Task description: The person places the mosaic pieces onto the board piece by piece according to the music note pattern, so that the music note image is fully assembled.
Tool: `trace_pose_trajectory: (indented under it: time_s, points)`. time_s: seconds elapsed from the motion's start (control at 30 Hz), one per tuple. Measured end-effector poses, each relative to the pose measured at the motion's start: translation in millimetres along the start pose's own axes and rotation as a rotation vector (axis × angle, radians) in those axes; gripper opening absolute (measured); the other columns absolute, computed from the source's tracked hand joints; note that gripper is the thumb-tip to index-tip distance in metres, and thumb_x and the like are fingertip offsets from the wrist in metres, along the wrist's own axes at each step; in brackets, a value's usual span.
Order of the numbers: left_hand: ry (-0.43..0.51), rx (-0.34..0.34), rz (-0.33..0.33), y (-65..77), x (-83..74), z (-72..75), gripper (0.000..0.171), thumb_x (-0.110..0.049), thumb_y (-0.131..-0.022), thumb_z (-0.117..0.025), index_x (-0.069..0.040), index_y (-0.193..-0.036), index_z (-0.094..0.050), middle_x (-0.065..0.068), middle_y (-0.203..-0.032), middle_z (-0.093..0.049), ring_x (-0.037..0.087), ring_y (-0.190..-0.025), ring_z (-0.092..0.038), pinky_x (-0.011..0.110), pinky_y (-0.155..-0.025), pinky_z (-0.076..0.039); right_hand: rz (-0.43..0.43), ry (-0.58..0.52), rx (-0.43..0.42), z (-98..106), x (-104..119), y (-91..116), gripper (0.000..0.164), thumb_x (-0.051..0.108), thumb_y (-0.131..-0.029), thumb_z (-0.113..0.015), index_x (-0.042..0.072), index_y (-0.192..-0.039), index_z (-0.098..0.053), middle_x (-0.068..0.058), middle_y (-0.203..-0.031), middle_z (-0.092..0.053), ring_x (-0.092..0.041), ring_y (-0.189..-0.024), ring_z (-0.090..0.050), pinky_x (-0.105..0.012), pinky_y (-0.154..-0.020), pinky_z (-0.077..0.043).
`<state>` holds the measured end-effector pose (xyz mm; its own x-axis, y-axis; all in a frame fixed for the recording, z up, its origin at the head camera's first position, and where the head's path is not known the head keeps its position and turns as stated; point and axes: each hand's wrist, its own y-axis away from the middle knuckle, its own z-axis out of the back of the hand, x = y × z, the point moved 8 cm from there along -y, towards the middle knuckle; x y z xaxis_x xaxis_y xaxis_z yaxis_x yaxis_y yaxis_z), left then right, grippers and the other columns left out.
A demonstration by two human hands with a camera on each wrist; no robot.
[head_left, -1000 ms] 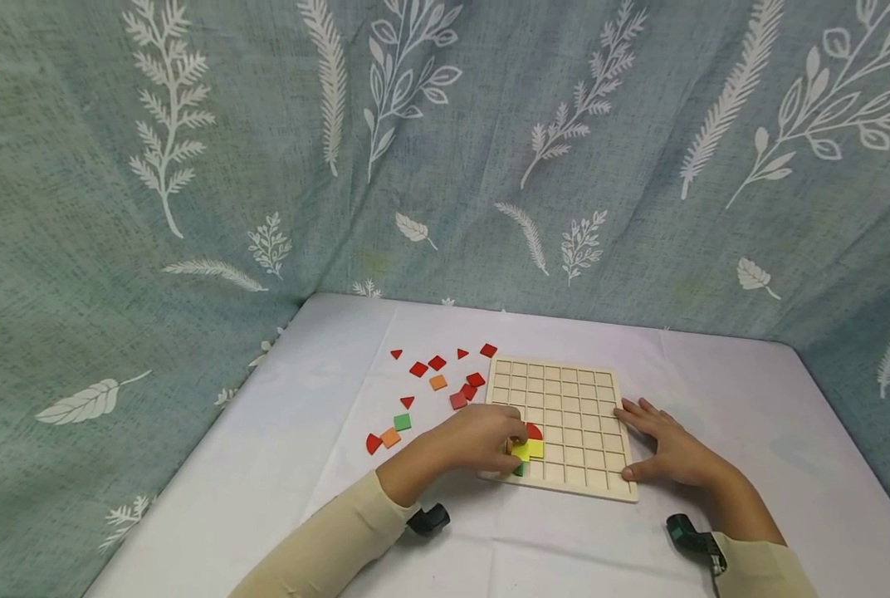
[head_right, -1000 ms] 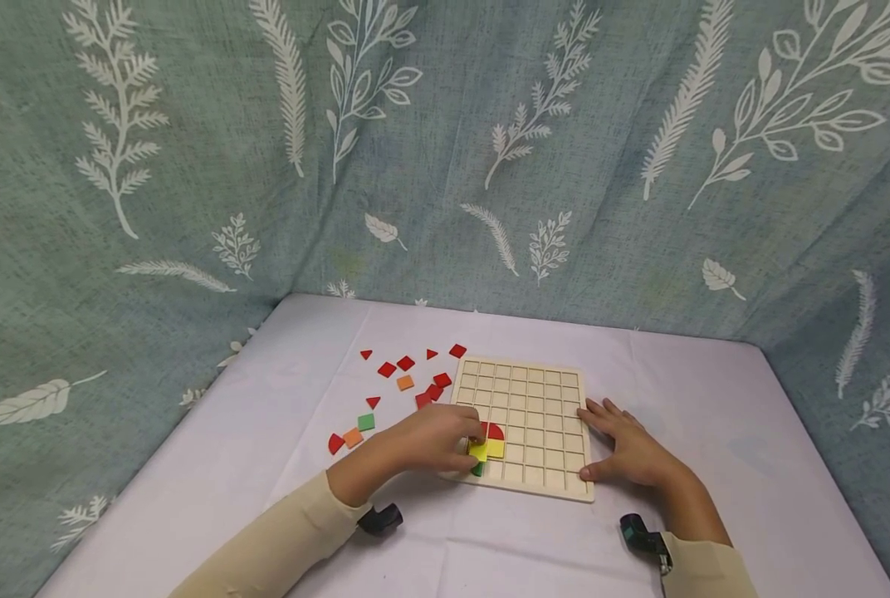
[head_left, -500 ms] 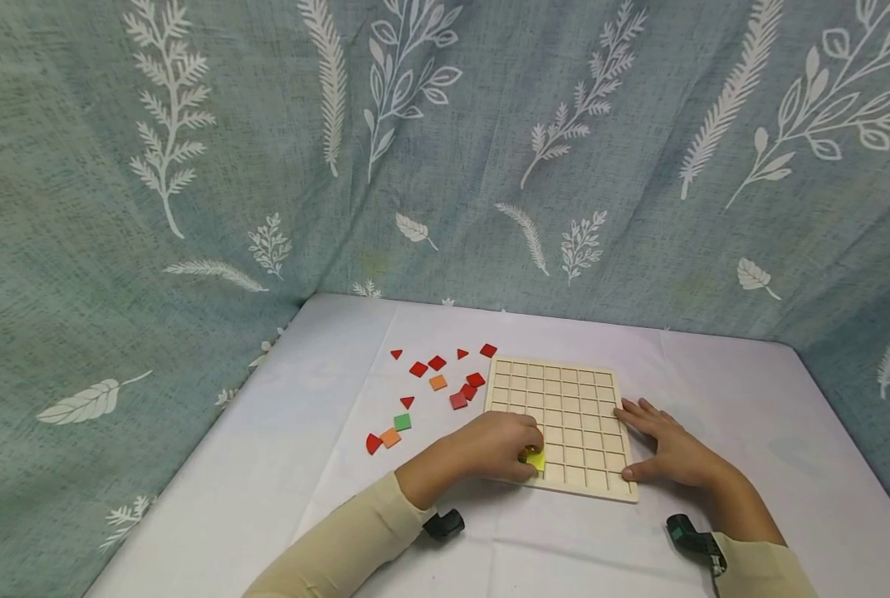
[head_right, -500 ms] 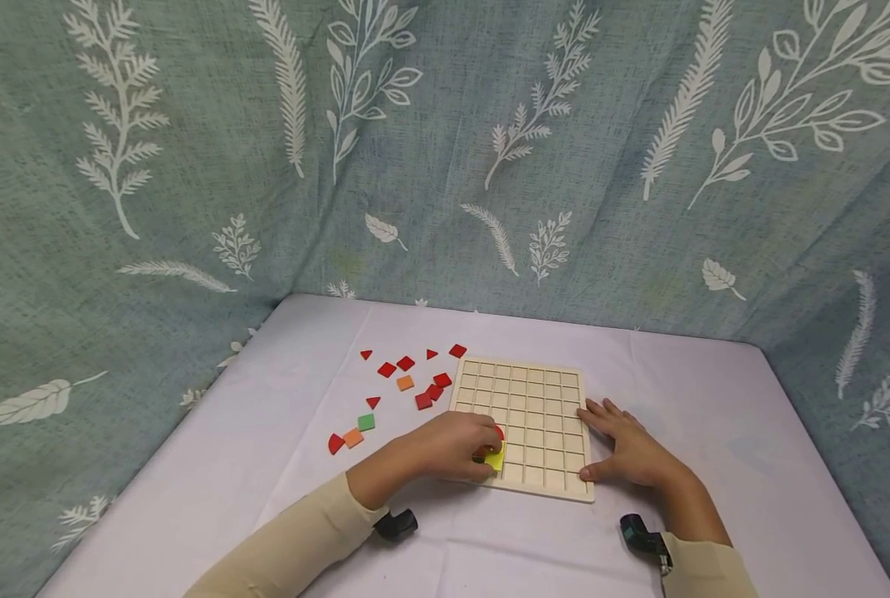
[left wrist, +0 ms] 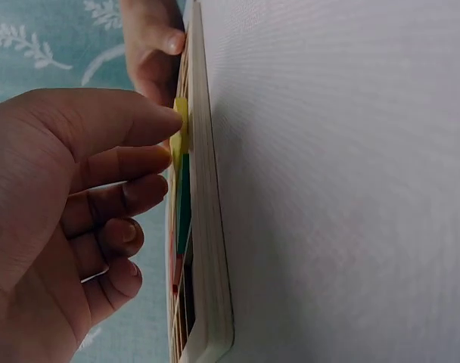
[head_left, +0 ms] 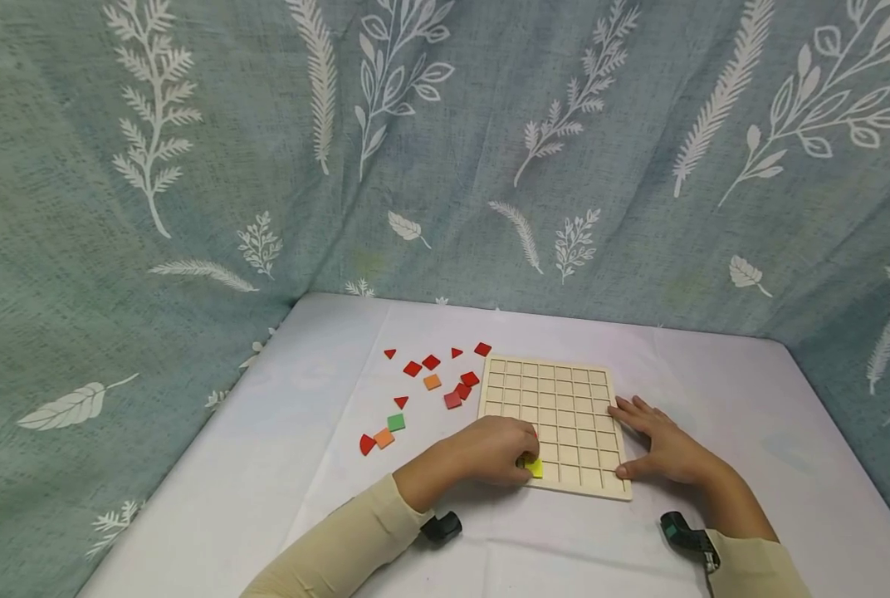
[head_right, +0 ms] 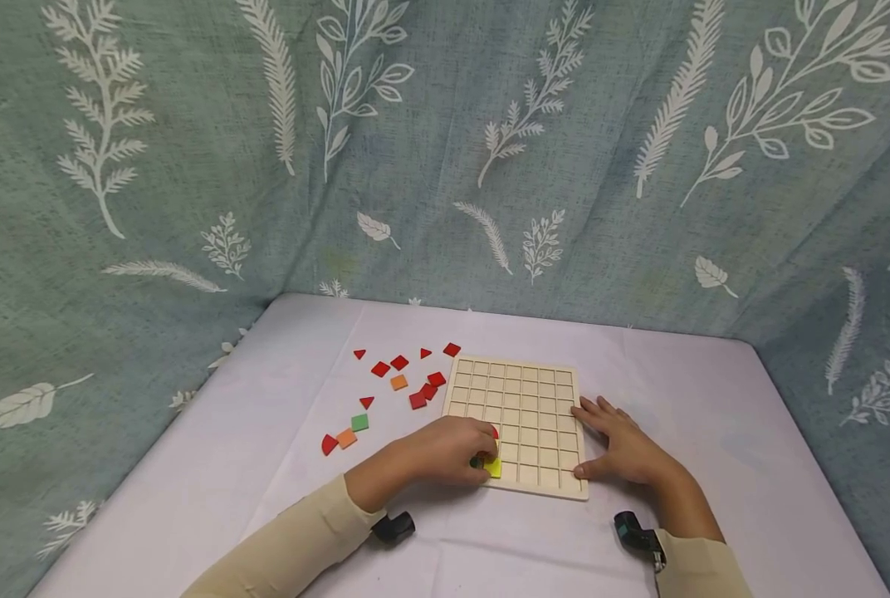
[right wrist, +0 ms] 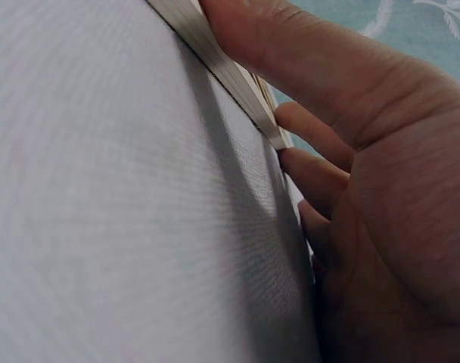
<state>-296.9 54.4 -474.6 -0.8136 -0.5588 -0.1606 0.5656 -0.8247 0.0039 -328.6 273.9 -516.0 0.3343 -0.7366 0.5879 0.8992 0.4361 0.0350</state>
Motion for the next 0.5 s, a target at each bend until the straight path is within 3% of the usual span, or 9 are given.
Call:
trace_pose_trajectory:
  time_s: [0.13, 0.33, 0.5]
  points:
    - [-0.001, -0.005, -0.018, -0.7, 0.4, -0.1, 0.010, -0.028, -0.080, -0.074, -0.024, -0.081, -0.065, -0.016, -0.081, -0.049, 0.001, -0.068, -0.044, 0.017, -0.058, -0.034, -0.002, -0.003, -0.003, 0.7, 0.1, -1.3, 0.106, 0.054, -0.063, -0.084, 0.008, -0.148, -0.041, -0.019, -0.157, -0.023, -0.044, -0.143, -0.006, -0.068, -0.105, -0.006]
    - [0.002, 0.007, -0.063, -2.5, -3.5, -2.0, 0.013, -0.032, -0.084, -0.073, -0.027, -0.097, -0.073, -0.014, -0.084, -0.051, 0.000, -0.071, -0.044, 0.017, -0.059, -0.035, -0.006, -0.008, -0.002, -0.6, -1.6, -1.6, 0.107, 0.054, -0.062, -0.085, 0.007, -0.148, -0.041, -0.019, -0.157, -0.023, -0.045, -0.143, -0.006, -0.069, -0.104, -0.007]
    - [-0.005, 0.010, -0.080, -3.0, -4.2, -2.0, 0.009, -0.029, -0.085, -0.072, -0.030, -0.094, -0.075, -0.013, -0.083, -0.051, 0.000, -0.070, -0.045, 0.017, -0.059, -0.036, -0.007, -0.006, -0.004, -0.2, -2.1, -1.4, 0.106, 0.054, -0.063, -0.084, 0.009, -0.148, -0.041, -0.018, -0.157, -0.022, -0.045, -0.143, -0.006, -0.070, -0.104, -0.007]
